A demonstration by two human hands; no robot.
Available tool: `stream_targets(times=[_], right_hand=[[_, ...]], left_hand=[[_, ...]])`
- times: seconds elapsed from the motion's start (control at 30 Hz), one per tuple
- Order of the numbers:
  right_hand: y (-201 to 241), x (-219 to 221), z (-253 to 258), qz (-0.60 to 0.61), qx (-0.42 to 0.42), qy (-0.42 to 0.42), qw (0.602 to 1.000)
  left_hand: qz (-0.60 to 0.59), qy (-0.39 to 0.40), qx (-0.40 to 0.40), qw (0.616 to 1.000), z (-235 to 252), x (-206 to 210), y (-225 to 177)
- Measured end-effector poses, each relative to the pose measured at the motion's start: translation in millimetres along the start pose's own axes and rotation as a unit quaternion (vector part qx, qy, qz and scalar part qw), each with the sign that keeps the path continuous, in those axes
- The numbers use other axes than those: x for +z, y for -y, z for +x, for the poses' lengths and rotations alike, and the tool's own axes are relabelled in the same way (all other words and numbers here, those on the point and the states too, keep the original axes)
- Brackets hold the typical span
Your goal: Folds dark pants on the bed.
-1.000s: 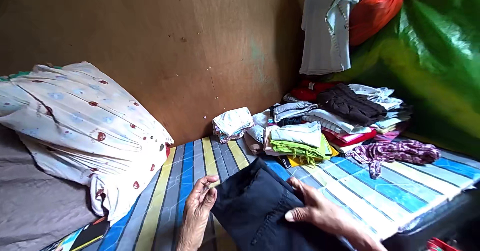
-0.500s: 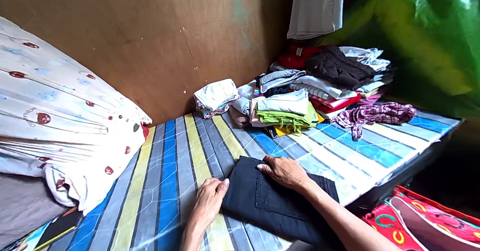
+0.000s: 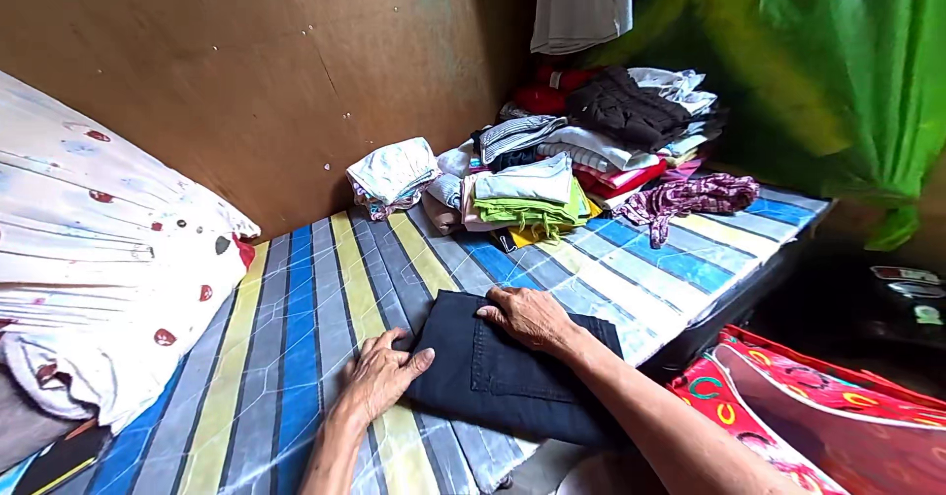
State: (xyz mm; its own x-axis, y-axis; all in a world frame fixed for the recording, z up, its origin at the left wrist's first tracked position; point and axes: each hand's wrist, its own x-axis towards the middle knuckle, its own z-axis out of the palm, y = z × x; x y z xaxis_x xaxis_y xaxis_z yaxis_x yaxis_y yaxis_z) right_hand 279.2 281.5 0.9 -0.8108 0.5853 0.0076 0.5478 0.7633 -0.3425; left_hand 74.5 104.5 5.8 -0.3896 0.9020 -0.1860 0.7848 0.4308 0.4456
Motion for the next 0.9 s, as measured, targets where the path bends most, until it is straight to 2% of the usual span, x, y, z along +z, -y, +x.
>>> stream_targets(times=[0.1, 0.2, 0.4, 0.53, 0.63, 0.73, 0.83, 0.9], right_hand=[[-1.9, 0.8, 1.2, -0.007, -0.002, -0.012, 1.000], [-0.1, -1.5, 2.3, -0.010, 0.012, 0.000, 1.000], [4.2, 2.4, 2.1, -0.011, 0.016, -0.016, 1.000], [2.0, 0.0, 0.8, -0.004, -0.010, -0.037, 0.999], [0.8, -2.1, 4.2, -0.013, -0.052, -0.063, 0.997], [11.8, -2.1, 18.0, -0.010, -0.096, -0.058, 0.994], [35.3, 9.9, 51.5, -0.010, -0.180, -0.061, 0.982], [55.8, 24.6, 73.6, -0.004, -0.220, -0.049, 0.974]], left_hand=[[0.011, -0.088, 0.086, 0.992, 0.8, 8.7, 32.6], [-0.027, -0.127, 0.097, 0.987, -4.2, 9.4, 49.6], [-0.084, -0.128, 0.137, 0.979, -4.3, 18.1, 14.6], [-0.002, -0.061, 0.025, 0.998, -1.9, 9.7, -2.3], [0.065, -0.074, -0.008, 0.995, -11.6, 4.7, 11.0], [0.049, -0.067, -0.031, 0.996, -26.9, -6.2, 18.9], [0.049, -0.033, -0.098, 0.993, -41.0, -20.5, 27.8], [0.062, -0.058, -0.133, 0.987, -49.9, -25.0, 39.0]])
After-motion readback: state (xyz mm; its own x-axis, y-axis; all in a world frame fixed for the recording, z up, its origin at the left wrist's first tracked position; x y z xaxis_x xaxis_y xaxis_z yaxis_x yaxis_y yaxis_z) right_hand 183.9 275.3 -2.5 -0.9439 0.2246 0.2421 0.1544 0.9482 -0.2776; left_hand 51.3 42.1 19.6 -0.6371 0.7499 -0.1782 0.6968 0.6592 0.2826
